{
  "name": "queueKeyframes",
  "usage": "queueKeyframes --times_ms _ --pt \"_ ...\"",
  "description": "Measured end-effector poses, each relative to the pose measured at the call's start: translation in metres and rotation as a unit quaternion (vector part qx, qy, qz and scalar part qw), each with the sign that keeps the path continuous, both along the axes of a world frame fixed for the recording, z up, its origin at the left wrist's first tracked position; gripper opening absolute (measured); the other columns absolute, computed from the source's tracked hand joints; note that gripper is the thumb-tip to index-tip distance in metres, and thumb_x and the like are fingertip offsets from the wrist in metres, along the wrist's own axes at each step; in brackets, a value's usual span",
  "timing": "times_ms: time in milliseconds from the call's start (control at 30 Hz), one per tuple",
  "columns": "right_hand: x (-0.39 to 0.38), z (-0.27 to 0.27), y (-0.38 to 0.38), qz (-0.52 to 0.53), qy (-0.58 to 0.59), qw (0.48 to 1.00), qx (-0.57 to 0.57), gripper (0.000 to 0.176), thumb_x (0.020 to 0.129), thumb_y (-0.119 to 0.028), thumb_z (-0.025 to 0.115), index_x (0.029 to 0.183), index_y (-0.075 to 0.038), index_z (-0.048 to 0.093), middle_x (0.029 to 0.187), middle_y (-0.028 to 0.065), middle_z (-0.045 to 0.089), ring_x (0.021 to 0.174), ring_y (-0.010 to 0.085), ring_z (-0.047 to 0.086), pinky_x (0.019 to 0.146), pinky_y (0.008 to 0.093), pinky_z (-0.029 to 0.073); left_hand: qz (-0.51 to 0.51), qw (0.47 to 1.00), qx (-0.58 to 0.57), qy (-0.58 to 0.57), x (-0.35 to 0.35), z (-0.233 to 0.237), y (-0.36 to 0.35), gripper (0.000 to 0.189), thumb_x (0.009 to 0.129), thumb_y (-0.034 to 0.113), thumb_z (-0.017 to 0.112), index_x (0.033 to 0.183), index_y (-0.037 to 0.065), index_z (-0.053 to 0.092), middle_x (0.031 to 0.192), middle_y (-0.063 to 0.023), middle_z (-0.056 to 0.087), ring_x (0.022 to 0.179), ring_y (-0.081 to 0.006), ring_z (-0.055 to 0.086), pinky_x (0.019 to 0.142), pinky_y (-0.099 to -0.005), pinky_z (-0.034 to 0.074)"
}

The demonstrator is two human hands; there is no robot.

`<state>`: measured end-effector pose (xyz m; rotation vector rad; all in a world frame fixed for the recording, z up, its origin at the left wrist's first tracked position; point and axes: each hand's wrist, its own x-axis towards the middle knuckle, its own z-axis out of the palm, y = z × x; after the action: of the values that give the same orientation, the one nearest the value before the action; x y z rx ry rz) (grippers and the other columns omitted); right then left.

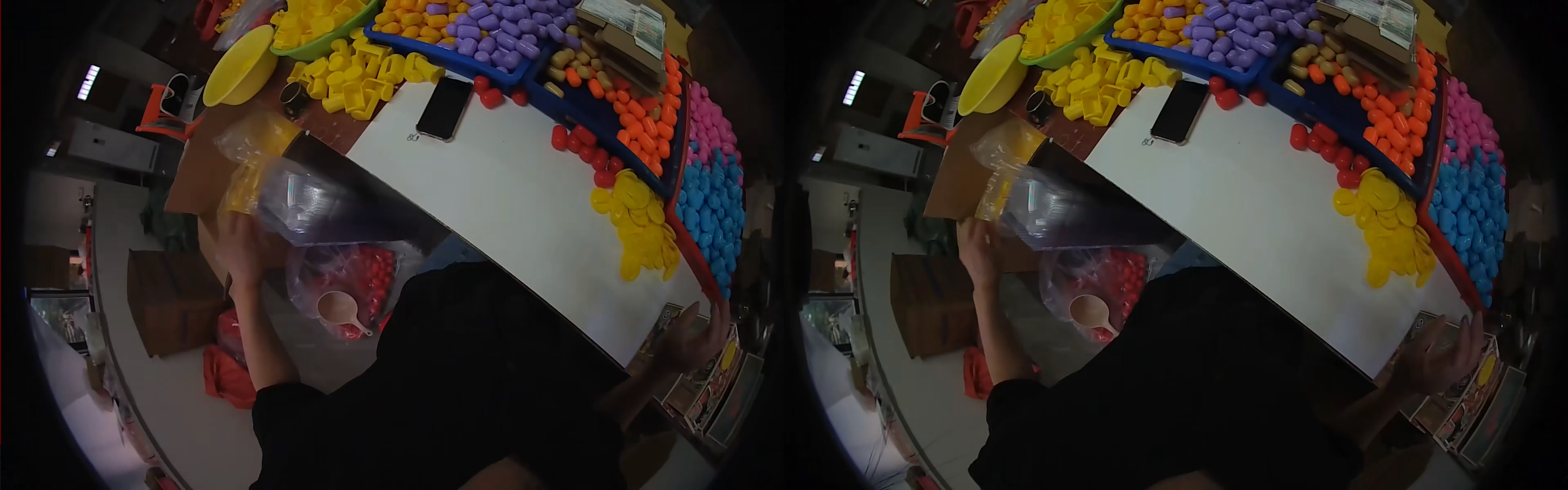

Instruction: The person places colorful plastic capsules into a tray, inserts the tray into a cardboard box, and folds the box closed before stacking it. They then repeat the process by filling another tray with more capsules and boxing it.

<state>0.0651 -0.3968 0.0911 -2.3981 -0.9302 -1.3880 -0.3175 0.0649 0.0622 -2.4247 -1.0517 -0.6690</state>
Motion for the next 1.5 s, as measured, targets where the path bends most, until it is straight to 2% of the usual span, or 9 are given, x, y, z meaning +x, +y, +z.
queueKeyframes --times_ms 200,300,400,700,833,1033,1100,1300,1500 --pt "-0.045 -0.033 0.044 0.224 0.596 0.771 -0.017 0.011 0.077 0.0 0.06 0.088 0.0 0.058 0.085 0.0102 0.059 0.084 0.0203 0.057 0.073 0.0299 0.046 -0.13 0.853 -0.276 -0.423 0.064 0.017 -0.015 0.018 0.091 0.014 0.044 0.076 0.005 0.047 0.07 -0.0037 0.041 0.065 -0.0156 0.041 0.058 -0.0282 0.037" --pt "-0.059 -0.045 0.048 0.166 0.861 0.462 -0.135 0.012 0.079 -0.007 0.054 0.084 0.001 0.061 0.082 0.007 0.058 0.082 0.0152 0.055 0.073 0.0274 0.044 -0.177 0.384 -0.681 -0.598 0.128 -0.051 -0.049 0.02 0.093 0.022 0.048 0.077 0.011 0.048 0.073 -0.0001 0.047 0.07 -0.0118 0.049 0.066 -0.0258 0.041" --pt "-0.068 -0.061 0.034 0.177 0.919 0.349 -0.046 0.023 0.081 -0.014 0.049 0.088 0.003 0.063 0.084 0.0059 0.06 0.084 0.0137 0.054 0.077 0.0271 0.041 -0.138 0.295 -0.833 -0.448 0.168 -0.119 -0.076 0.015 0.092 0.026 0.051 0.09 0.011 0.055 0.083 -0.0001 0.055 0.077 -0.0128 0.054 0.069 -0.0264 0.045" --pt "-0.075 -0.073 0.033 0.03 0.954 0.299 0.025 0.021 0.08 -0.006 0.049 0.094 0.001 0.063 0.093 0.0066 0.06 0.09 0.017 0.055 0.08 0.0284 0.042 -0.13 0.969 -0.175 -0.116 0.262 -0.108 0.07 0.042 0.079 0.019 0.065 0.117 0.008 0.05 0.097 -0.0163 0.058 0.088 -0.0302 0.056 0.071 -0.0372 0.047" --pt "-0.086 -0.113 0.014 0.358 0.691 0.607 -0.162 0.02 0.082 -0.005 0.049 0.096 0.001 0.062 0.094 0.007 0.06 0.089 0.0182 0.056 0.078 0.0298 0.044 -0.002 0.985 -0.157 0.076 0.299 -0.102 0.106 0.048 0.077 0.026 0.066 0.119 0.012 0.049 0.091 -0.0148 0.063 0.086 -0.0323 0.059 0.069 -0.0409 0.048" --pt "-0.084 -0.071 0.007 0.251 0.907 0.329 0.081 0.018 0.083 -0.006 0.048 0.095 -0.001 0.061 0.092 0.011 0.058 0.086 0.0204 0.057 0.077 0.0306 0.045 -0.122 0.951 -0.283 -0.026 0.294 -0.103 0.136 0.032 0.08 0.021 0.063 0.11 0.009 0.058 0.093 -0.0149 0.064 0.084 -0.0324 0.063 0.07 -0.0393 0.05" --pt "-0.082 -0.051 0.029 -0.039 0.96 0.171 0.217 0.018 0.084 -0.007 0.05 0.096 -0.002 0.061 0.096 0.0124 0.059 0.091 0.0196 0.057 0.08 0.031 0.045 -0.203 0.736 -0.542 -0.352 0.288 -0.097 0.132 0.029 0.086 0.021 0.056 0.11 0.004 0.059 0.103 -0.0111 0.062 0.09 -0.0256 0.061 0.078 -0.0347 0.047" --pt "-0.043 -0.099 0.045 0.327 0.732 0.59 -0.087 0.018 0.081 -0.005 0.056 0.098 -0.004 0.06 0.087 0.0099 0.06 0.08 0.0178 0.059 0.073 0.0295 0.048 -0.269 0.31 -0.754 -0.514 0.28 -0.047 0.03 0.03 0.086 0.005 0.048 0.114 -0.003 0.051 0.102 -0.011 0.059 0.105 -0.0205 0.055 0.091 -0.0334 0.045" --pt "0.066 -0.09 0.161 0.263 0.384 0.882 -0.076 0.025 0.078 -0.001 0.053 0.102 -0.005 0.058 0.097 0.0113 0.058 0.089 0.0266 0.058 0.074 0.0356 0.049 -0.309 0.559 -0.762 -0.107 0.245 -0.08 -0.087 0.018 0.087 0.006 0.048 0.098 0.003 0.062 0.091 -0.0063 0.06 0.084 -0.0155 0.053 0.073 -0.0254 0.041"
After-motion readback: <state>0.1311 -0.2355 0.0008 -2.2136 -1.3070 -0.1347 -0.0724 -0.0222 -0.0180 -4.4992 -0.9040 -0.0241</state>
